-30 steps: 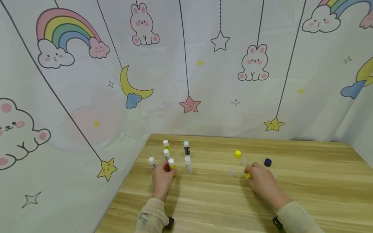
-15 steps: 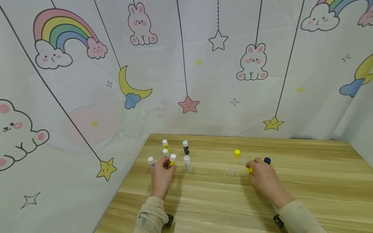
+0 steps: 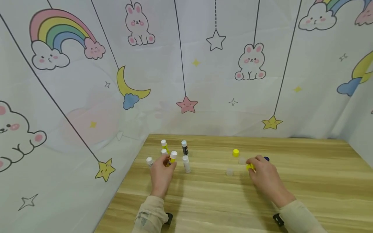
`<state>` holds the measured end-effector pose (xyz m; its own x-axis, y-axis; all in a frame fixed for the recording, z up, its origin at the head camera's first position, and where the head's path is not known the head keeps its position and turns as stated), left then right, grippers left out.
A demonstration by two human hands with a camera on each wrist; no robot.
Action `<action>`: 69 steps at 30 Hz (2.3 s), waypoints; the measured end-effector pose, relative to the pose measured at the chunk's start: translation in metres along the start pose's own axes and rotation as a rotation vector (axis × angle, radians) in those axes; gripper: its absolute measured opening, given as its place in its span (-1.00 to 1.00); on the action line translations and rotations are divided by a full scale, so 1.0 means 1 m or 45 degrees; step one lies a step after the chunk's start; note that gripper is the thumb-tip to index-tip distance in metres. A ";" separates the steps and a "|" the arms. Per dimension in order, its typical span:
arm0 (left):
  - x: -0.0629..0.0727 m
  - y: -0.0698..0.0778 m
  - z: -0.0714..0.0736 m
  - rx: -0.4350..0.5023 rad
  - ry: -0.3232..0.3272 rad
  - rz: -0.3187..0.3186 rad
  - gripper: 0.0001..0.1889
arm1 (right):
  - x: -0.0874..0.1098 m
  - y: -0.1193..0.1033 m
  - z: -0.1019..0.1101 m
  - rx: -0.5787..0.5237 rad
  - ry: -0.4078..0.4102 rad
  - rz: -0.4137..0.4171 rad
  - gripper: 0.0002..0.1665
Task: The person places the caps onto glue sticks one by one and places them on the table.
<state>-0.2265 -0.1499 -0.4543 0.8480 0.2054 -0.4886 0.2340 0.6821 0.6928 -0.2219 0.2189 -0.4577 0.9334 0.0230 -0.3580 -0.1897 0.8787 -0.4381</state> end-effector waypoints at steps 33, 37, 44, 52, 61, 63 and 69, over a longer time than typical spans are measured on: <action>-0.005 0.040 -0.006 -0.102 0.056 -0.362 -0.67 | -0.005 -0.014 0.021 -0.199 0.164 0.010 -0.74; -0.004 0.044 -0.007 -0.105 0.042 -0.365 -0.67 | -0.005 -0.017 0.025 -0.227 0.173 -0.007 -0.73; -0.002 0.051 -0.009 -0.108 0.028 -0.438 -0.64 | -0.004 -0.021 0.029 -0.271 0.158 -0.040 -0.71; -0.001 0.054 -0.015 -0.119 0.050 -0.495 -0.63 | -0.007 -0.022 0.029 -0.348 0.150 -0.073 -0.72; 0.001 0.060 -0.019 -0.126 0.018 -0.512 -0.61 | -0.012 -0.023 0.032 -0.450 0.149 -0.069 -0.73; 0.001 0.061 -0.021 -0.122 0.014 -0.525 -0.59 | -0.012 -0.023 0.033 -0.473 0.140 -0.082 -0.73; 0.003 0.064 -0.026 -0.112 0.013 -0.570 -0.59 | -0.014 -0.025 0.035 -0.512 0.117 -0.123 -0.72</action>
<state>-0.2214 -0.0876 -0.4250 0.6677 -0.1171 -0.7351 0.5351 0.7621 0.3646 -0.2194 0.2132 -0.4134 0.9252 -0.1087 -0.3636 -0.2234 0.6185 -0.7534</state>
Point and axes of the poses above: each hand's wrist, its own x-axis away from the middle knuckle, its own z-axis out of the back of the hand, y = z × x, the point moved 1 cm from there along -x, towards the middle knuckle, and after that the axes turned 13 degrees about -z, right-handed, at the moved point
